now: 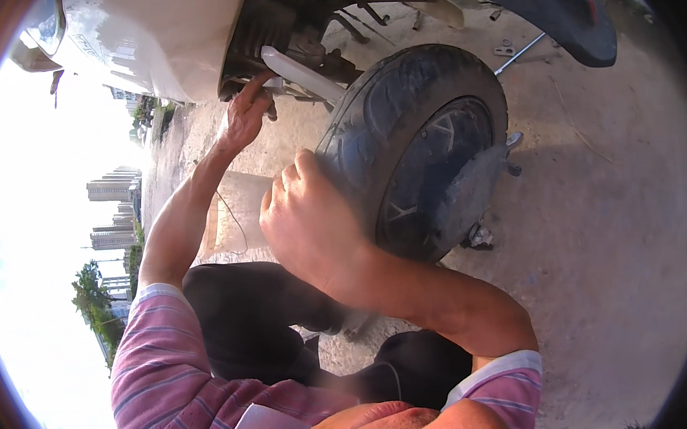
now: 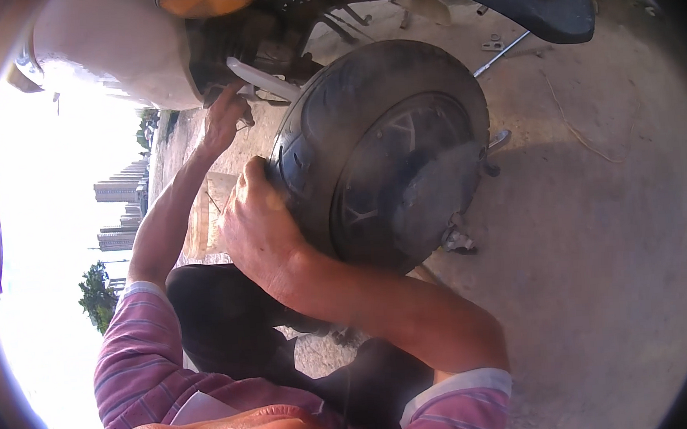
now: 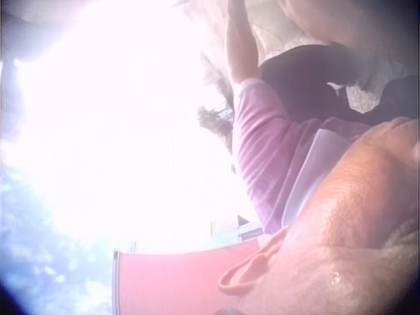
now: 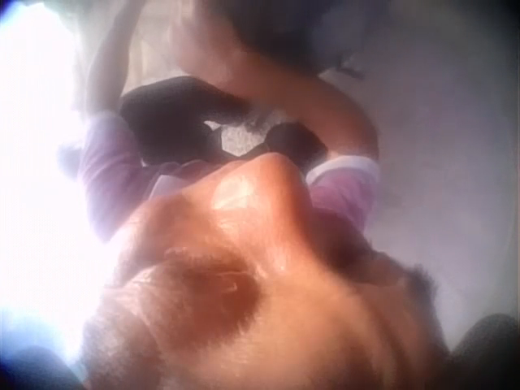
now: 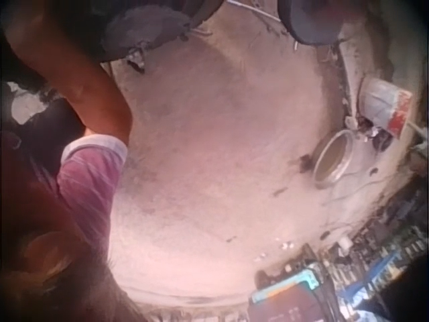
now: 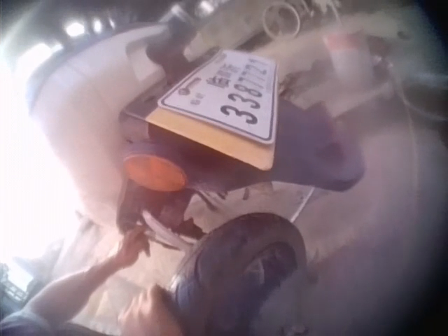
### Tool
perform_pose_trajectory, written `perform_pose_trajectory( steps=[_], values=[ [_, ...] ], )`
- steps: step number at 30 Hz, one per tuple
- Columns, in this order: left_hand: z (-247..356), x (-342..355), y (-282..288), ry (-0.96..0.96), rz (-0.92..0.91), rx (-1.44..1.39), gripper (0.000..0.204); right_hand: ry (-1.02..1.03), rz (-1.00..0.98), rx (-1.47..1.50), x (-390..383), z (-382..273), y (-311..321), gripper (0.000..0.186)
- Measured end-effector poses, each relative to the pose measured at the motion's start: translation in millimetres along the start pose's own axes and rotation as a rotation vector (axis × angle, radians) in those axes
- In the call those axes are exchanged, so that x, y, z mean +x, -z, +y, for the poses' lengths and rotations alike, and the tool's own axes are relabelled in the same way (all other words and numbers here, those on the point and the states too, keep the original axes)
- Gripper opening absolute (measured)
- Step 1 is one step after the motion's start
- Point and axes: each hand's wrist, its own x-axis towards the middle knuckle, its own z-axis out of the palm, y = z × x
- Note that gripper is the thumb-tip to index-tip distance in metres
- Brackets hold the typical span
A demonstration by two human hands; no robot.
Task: The person removes the rear wheel and motor assembly from a white electric scooter by unscrewing fasteners with a screwdriver and prying components apart by hand.
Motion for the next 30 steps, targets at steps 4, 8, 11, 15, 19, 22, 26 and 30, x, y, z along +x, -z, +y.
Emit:
perform_pose_trajectory(
  steps=[4, 8, 11, 15, 19, 22, 26, 30],
  values=[
    [-2, 1, 3, -0.055, -0.056, -0.042, 0.046, 0.040, -0.059, 0.002, 3, 4, 0, 0.023],
    [-15, 3, 12, -0.048, -0.075, -0.078, 0.045, 0.048, -0.080, 0.039, 5, 9, 7, 0.023],
    [-16, 4, 7, -0.031, -0.068, -0.157, 0.046, 0.055, -0.082, -0.005, 3, 10, 7, 0.025],
    [-21, 5, 3, -0.090, -0.060, -0.236, 0.048, 0.039, 0.025, -0.015, 2, 9, 1, 0.028],
    [-25, 5, 1, -0.107, -0.051, -0.252, 0.049, 0.040, 0.019, -0.006, 4, 11, 3, 0.027],
    [-32, 7, 3, -0.111, -0.036, -0.210, 0.049, 0.018, 0.029, -0.014, 7, 8, 2, 0.026],
    [-31, 9, -1, -0.098, 0.005, -0.230, 0.046, 0.017, -0.060, 0.047, 18, 1, -7, 0.022],
    [-10, 4, -7, -0.081, 0.023, -0.102, 0.046, -0.010, 0.024, 0.036, 22, -7, -18, 0.019]
  ],
)
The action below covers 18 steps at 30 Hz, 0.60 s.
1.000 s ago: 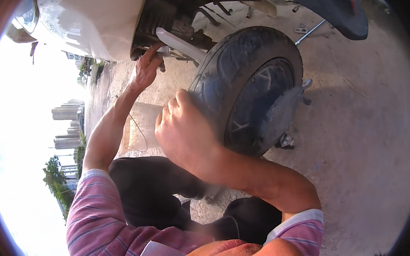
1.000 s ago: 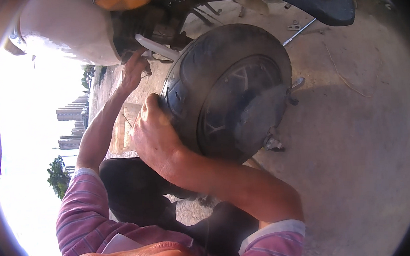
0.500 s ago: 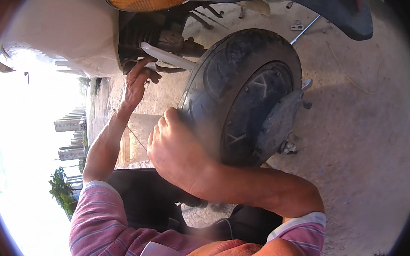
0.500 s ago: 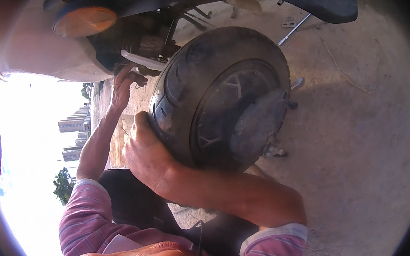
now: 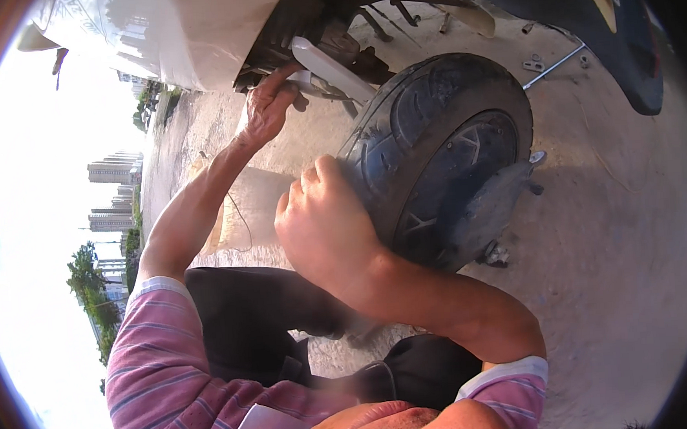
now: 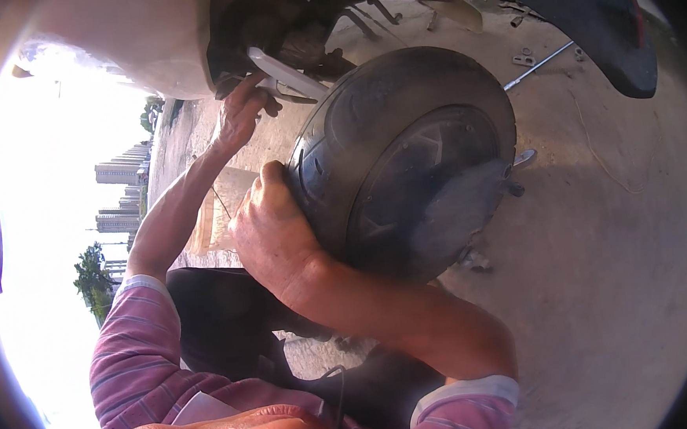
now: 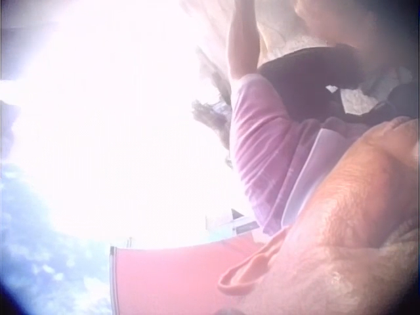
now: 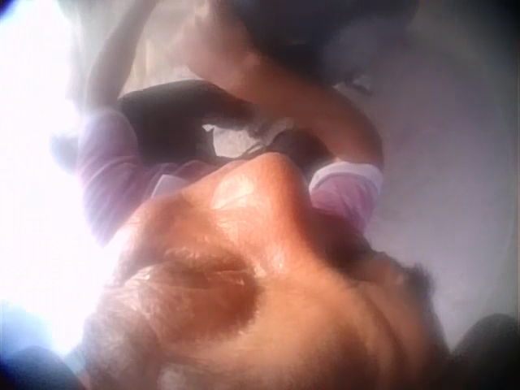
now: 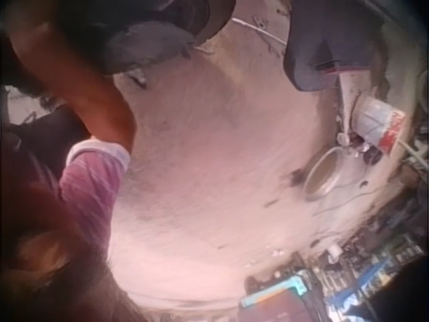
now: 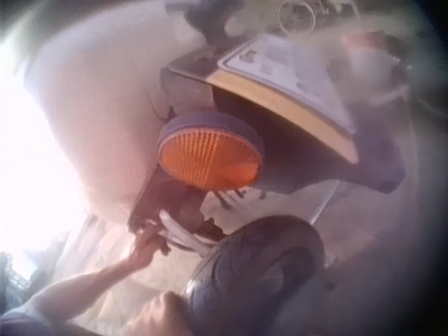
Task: The person removes the rear wheel and motor assembly from a white electric scooter by unscrewing fasteners with a screwdriver and prying components apart by hand.
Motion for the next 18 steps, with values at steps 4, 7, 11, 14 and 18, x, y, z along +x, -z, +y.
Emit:
perform_pose_trajectory(
  steps=[4, 7, 11, 14, 18],
  values=[
    [-14, 1, 8, -0.076, -0.061, 0.037, 0.052, -0.011, 0.096, -0.016, 6, 1, -12, 0.016],
    [-17, -20, 4, -0.067, -0.024, -0.019, 0.055, -0.024, -0.044, -0.039, 7, -4, -13, 0.017],
    [-56, -43, 6, 0.037, 0.091, -0.123, 0.057, -0.039, 0.051, -0.007, 3, 2, -5, 0.012],
    [-107, -58, 12, 0.137, 0.209, -0.275, 0.042, -0.051, 0.095, 0.029, 4, -2, -6, 0.011],
    [-152, -46, -1, 0.260, 0.222, -0.504, 0.043, -0.060, 0.133, 0.031, 11, -9, -4, 0.015]
  ],
)
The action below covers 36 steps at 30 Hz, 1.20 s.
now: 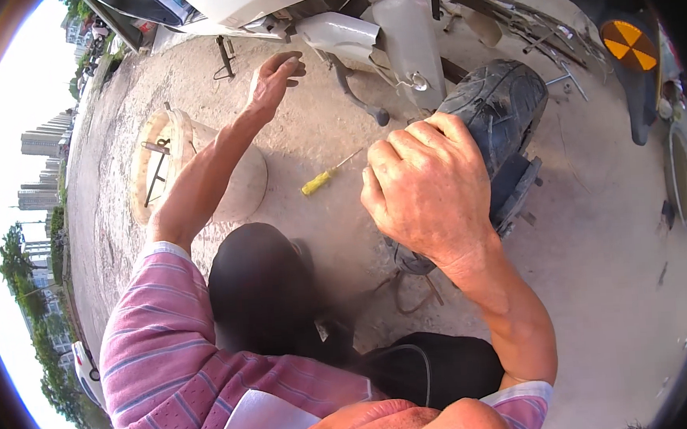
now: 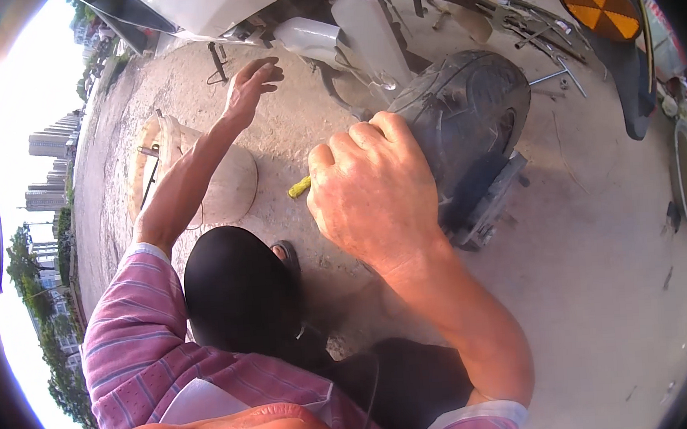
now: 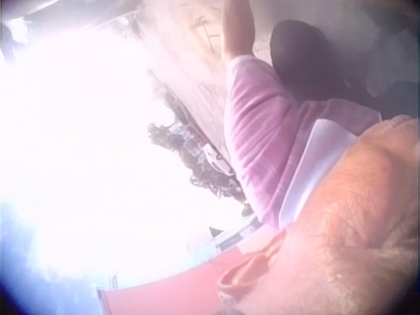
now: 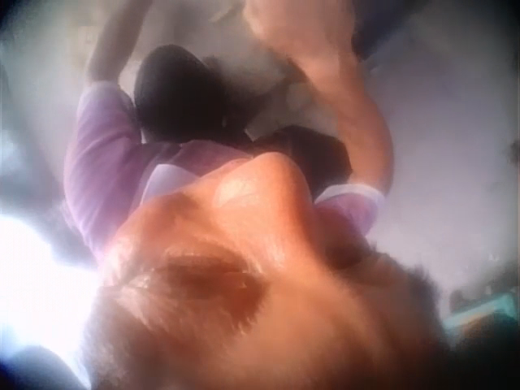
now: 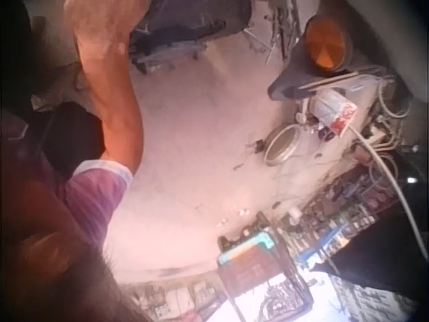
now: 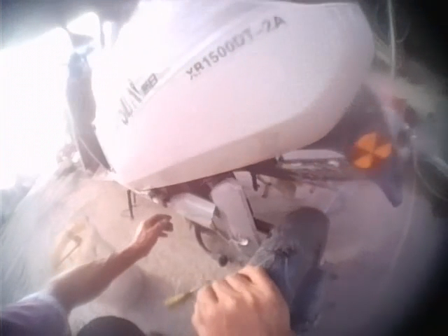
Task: The person removes the rear wheel and motor assembly from a white electric scooter by unscrewing fasteners with a screwdriver and prying components apart by hand.
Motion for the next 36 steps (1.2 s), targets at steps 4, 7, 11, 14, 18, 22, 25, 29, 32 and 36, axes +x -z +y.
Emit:
perform_pose_trajectory(
  steps=[4, 7, 11, 14, 18, 22, 25, 29, 32, 36],
  values=[
    [-32, 35, -18, 0.125, 0.004, -0.249, 0.045, 0.003, -0.017, -0.083, 9, -6, -4, 0.014],
    [-48, 57, -34, 0.177, 0.027, -0.472, 0.041, 0.007, -0.069, -0.137, 11, -8, -4, 0.015],
    [-67, 87, -29, 0.147, 0.022, -0.797, 0.036, 0.000, -0.088, -0.158, 16, -11, -8, 0.011],
    [-69, 85, -33, 0.096, 0.101, -0.793, 0.038, -0.022, -0.139, -0.172, 17, -11, -9, 0.011],
    [-66, 79, -33, 0.065, 0.034, -0.881, 0.037, -0.006, -0.152, -0.169, 22, -14, -9, 0.011],
    [-45, 91, -43, 0.241, -0.112, -1.290, 0.038, -0.020, -0.159, -0.177, 23, -14, -8, 0.012],
    [-54, 108, -46, 0.192, -0.221, -1.484, 0.042, -0.007, -0.163, -0.170, 25, -13, -10, 0.012],
    [-46, 110, -51, 0.135, -0.479, -1.614, 0.050, -0.014, -0.174, -0.174, 22, -9, -10, 0.012],
    [-58, 115, -52, 0.095, -0.529, -1.567, 0.053, -0.025, -0.171, -0.178, 22, -9, -7, 0.012],
    [-72, 119, -41, 0.107, -0.581, -1.489, 0.053, -0.020, -0.187, -0.185, 23, -8, -7, 0.011]
  ],
)
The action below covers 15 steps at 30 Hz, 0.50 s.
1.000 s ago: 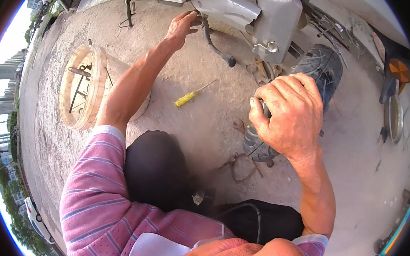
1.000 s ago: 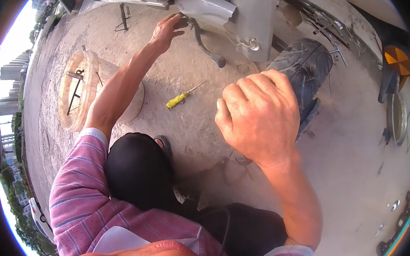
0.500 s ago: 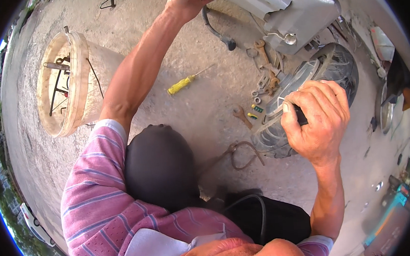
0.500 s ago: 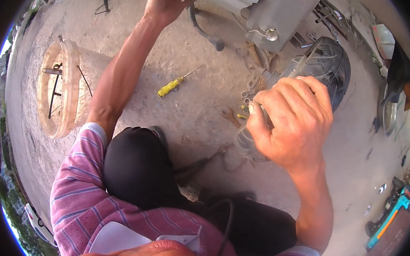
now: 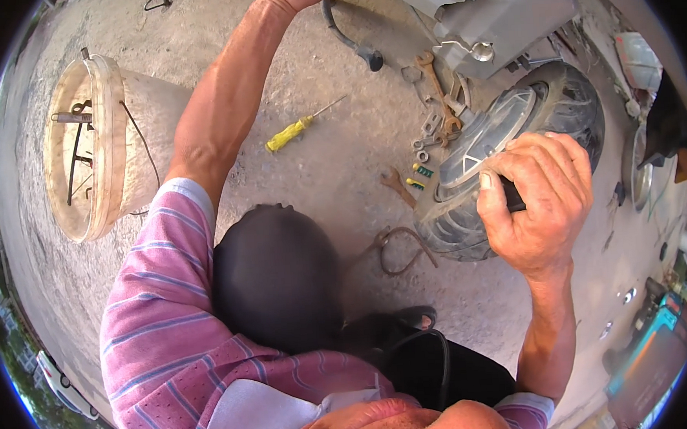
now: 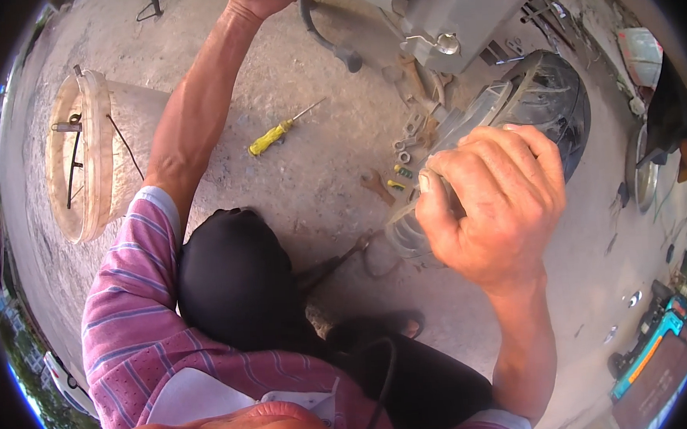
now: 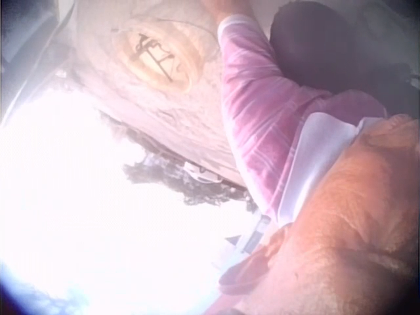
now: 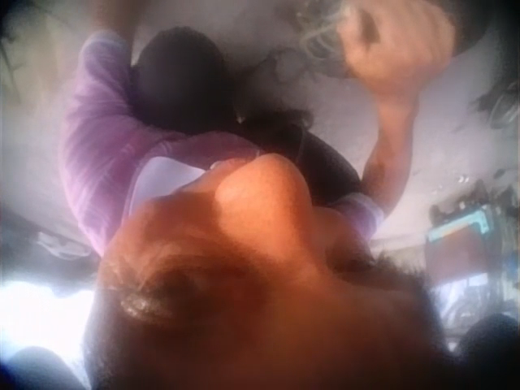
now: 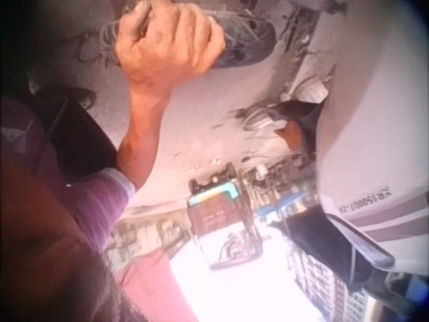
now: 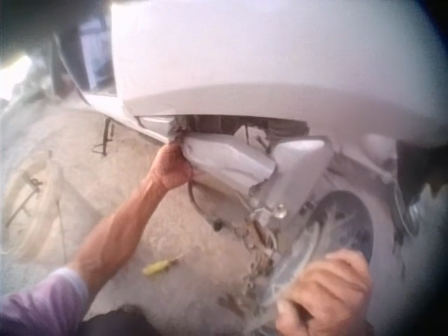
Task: The person removes the rear wheel and motor assembly from a white electric scooter by unscrewing fasteners with a screwdriver and prying components apart by hand.
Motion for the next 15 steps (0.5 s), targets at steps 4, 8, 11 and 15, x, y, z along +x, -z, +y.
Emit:
perform_pose_trajectory(
  steps=[4, 8, 11, 15],
  values=[
    [-2, -2, -6, 0.000, 0.066, 0.057, 0.049, 0.005, 0.007, 0.003, -1, 0, 1, 0.011],
    [-12, 1, -6, -0.018, 0.052, -0.025, 0.047, -0.008, -0.005, -0.003, -2, 2, 2, 0.011],
    [-22, 0, -4, -0.146, 0.145, -0.010, 0.047, 0.001, -0.004, -0.005, -2, 2, 4, 0.011],
    [-22, -8, 2, -0.103, 0.113, -0.025, 0.047, 0.013, -0.030, 0.036, -2, -2, 6, 0.009]
  ],
)
